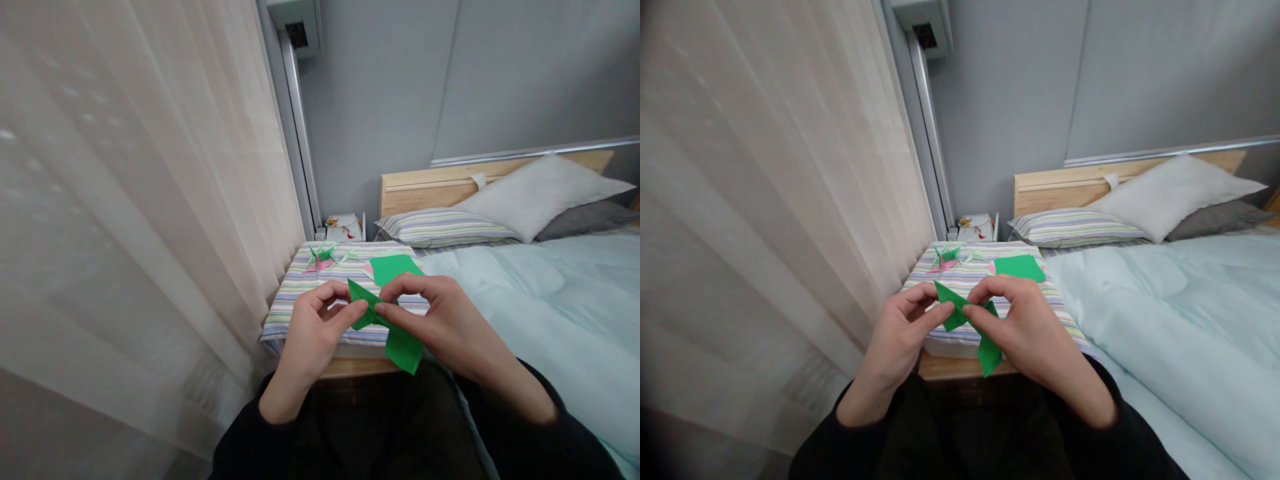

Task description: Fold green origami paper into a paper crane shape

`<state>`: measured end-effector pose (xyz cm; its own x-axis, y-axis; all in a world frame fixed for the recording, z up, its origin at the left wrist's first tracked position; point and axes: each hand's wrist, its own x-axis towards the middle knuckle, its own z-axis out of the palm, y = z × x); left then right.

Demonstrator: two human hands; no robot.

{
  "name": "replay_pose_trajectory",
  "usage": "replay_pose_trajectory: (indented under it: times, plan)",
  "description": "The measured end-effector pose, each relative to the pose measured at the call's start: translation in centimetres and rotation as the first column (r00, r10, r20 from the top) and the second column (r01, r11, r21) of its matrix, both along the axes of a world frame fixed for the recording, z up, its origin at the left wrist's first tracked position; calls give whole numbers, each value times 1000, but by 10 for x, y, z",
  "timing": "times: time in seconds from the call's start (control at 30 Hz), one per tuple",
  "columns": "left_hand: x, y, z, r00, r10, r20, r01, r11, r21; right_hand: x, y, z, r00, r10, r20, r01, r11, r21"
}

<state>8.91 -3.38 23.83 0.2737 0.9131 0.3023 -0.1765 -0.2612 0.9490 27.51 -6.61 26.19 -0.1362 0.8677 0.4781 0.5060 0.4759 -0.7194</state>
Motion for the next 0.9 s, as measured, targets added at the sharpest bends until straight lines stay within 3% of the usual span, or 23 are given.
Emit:
replay_pose_trajectory:
  times: [0.27, 0.67, 0.9]
  plan:
    - [3, -2, 3, 994, 40, -98, -40, 999, 2, -7, 0, -5, 999, 36, -3, -36, 997, -65]
    - [1, 7, 2, 999, -16, -45, 16, 1000, 9, -7, -1, -15, 997, 64, -52, -72, 986, -152]
    - [-6, 12, 7, 982, 166, 94, -171, 984, 51, -5, -2, -22, 998, 44, -46, -51, 985, -162]
